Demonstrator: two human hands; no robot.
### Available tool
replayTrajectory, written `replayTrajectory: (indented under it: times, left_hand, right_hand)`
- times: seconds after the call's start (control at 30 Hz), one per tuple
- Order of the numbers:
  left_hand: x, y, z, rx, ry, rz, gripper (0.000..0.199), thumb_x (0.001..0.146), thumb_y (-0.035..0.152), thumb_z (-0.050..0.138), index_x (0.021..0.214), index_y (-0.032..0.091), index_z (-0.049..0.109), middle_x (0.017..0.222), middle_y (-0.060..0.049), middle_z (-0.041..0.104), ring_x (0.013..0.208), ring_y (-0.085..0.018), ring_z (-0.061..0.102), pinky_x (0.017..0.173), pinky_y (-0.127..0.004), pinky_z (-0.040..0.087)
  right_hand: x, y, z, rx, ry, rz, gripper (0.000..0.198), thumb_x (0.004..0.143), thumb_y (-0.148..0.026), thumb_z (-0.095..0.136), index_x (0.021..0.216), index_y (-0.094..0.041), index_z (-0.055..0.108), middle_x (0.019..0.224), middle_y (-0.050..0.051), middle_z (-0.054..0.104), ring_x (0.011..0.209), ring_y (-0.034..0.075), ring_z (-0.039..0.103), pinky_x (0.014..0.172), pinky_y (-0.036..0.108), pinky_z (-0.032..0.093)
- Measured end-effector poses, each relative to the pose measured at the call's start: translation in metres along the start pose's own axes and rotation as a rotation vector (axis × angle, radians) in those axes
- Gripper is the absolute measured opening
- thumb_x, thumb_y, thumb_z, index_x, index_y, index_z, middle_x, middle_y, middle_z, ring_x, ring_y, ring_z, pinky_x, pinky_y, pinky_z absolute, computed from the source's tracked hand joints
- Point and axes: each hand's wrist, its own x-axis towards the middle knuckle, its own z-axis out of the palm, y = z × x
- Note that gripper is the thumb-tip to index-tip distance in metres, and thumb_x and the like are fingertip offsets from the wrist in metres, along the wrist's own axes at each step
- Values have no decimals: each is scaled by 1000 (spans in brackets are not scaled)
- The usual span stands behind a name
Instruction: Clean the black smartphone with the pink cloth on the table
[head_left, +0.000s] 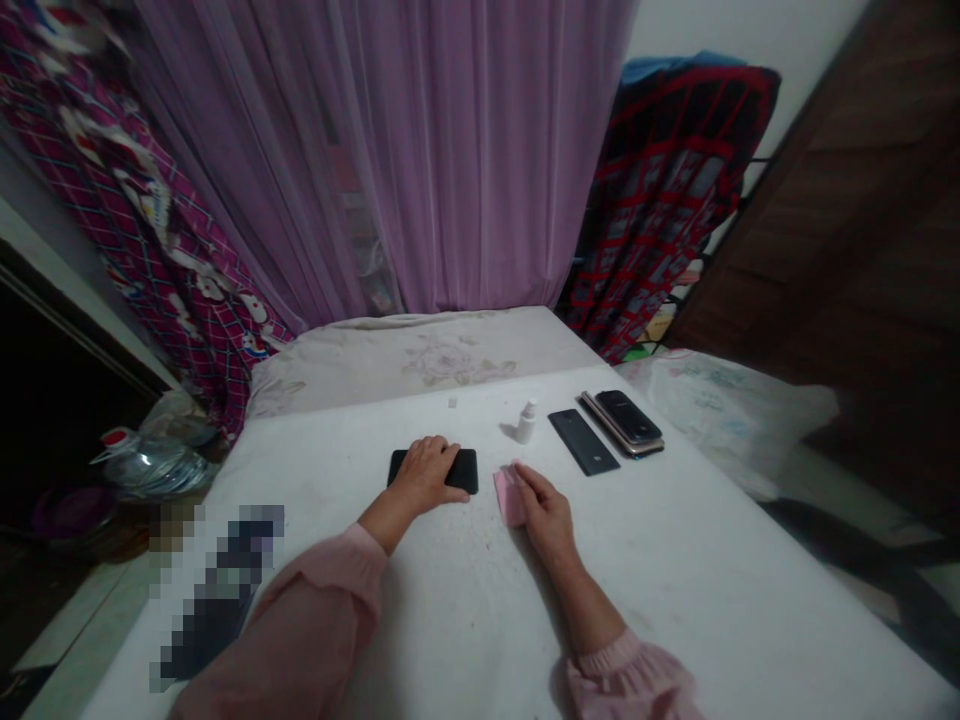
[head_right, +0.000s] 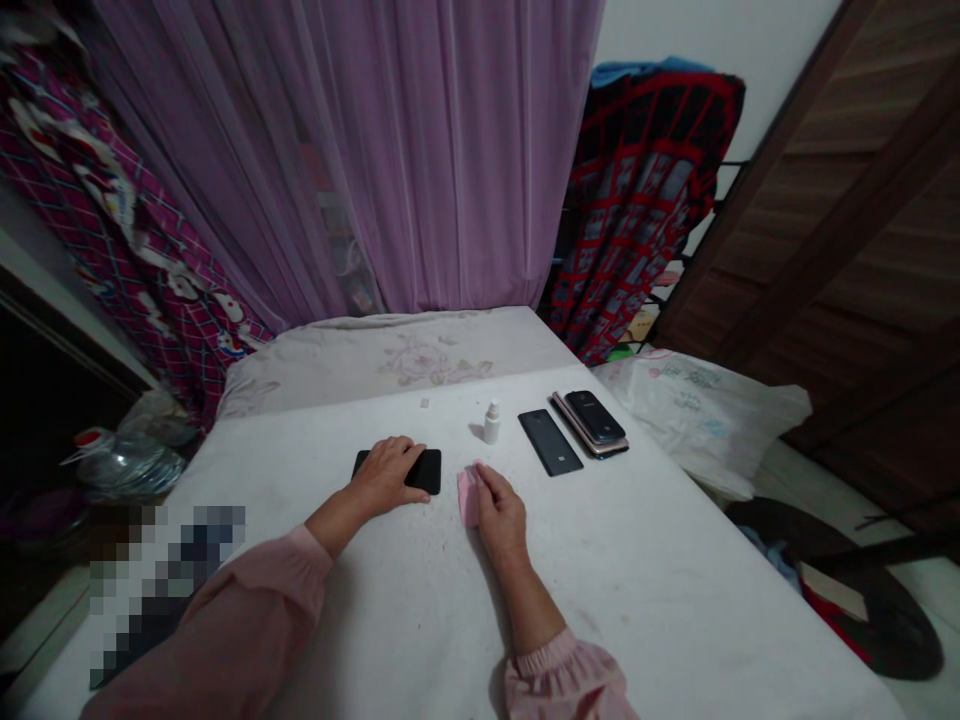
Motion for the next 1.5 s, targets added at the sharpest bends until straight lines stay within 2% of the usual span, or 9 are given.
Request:
replayTrajectory:
  times: [0.13,0.33,0.5,0.63,0.8,0.97,1.2,1.37,1.5]
  left_hand:
    - [2,1,-4,1,-6,-54,61,69,51,78,115,19,53,114,-10,57,109,-31,53,94,-41,40]
    - [3,3,-8,2,-24,-117,62,71,47,75,120,17,49,116,-12,58,111,-31,53,94,-41,40]
    - [2,-2,-8,-5,-68,-89,73,69,50,76,128,19,48,122,-13,56,116,-33,51,99,-42,37]
    - [3,-8,-8,-11,-126,-52,76,65,54,77,127,18,52,118,-13,59,112,-34,54,98,-44,39]
    - [2,-12,-8,-18,-126,-6,67,65,50,78,120,19,57,115,-13,60,109,-34,56,95,-45,42]
    - [-4,-7,-12,-43,-31,36,62,68,40,78,121,19,53,117,-11,59,111,-30,56,99,-41,41]
    - [-9,1,-16,-121,319,121,63,67,32,77,122,19,49,116,-11,59,111,-31,56,99,-46,43]
    - [-9,11,-15,-81,416,138,63,71,26,73,127,19,45,112,-11,59,107,-30,58,96,-46,47]
    - [-9,14,-14,-80,550,42,66,73,26,70,132,20,40,114,-11,58,105,-29,59,92,-45,50]
  right_hand:
    - [0,2,0,4,4,-11,39,76,-43,60,103,-18,75,114,10,71,111,27,64,104,46,45]
    - [1,3,1,4,9,-16,39,75,-44,61,102,-19,75,113,10,72,110,27,64,103,46,45]
    - [1,2,1,13,5,-24,38,76,-43,62,102,-20,75,113,10,71,110,27,64,103,47,46]
    - [0,1,1,19,8,-23,38,76,-43,61,103,-19,75,113,10,71,110,28,64,103,48,45]
    - [0,2,1,33,16,-12,39,75,-44,62,102,-19,75,113,10,71,110,28,64,103,49,45]
    - [1,1,5,94,-24,-28,40,76,-45,63,105,-19,74,115,12,70,112,29,63,104,52,44]
    - [8,-27,33,165,-137,-160,41,86,-45,58,119,-22,68,126,10,64,121,27,58,107,50,42]
    - [13,-50,49,55,-176,-429,40,92,-33,49,130,-25,60,132,8,61,125,24,54,108,46,42]
    - [9,-59,45,-68,-211,-653,44,94,-22,44,136,-29,53,133,6,60,126,22,53,107,46,44]
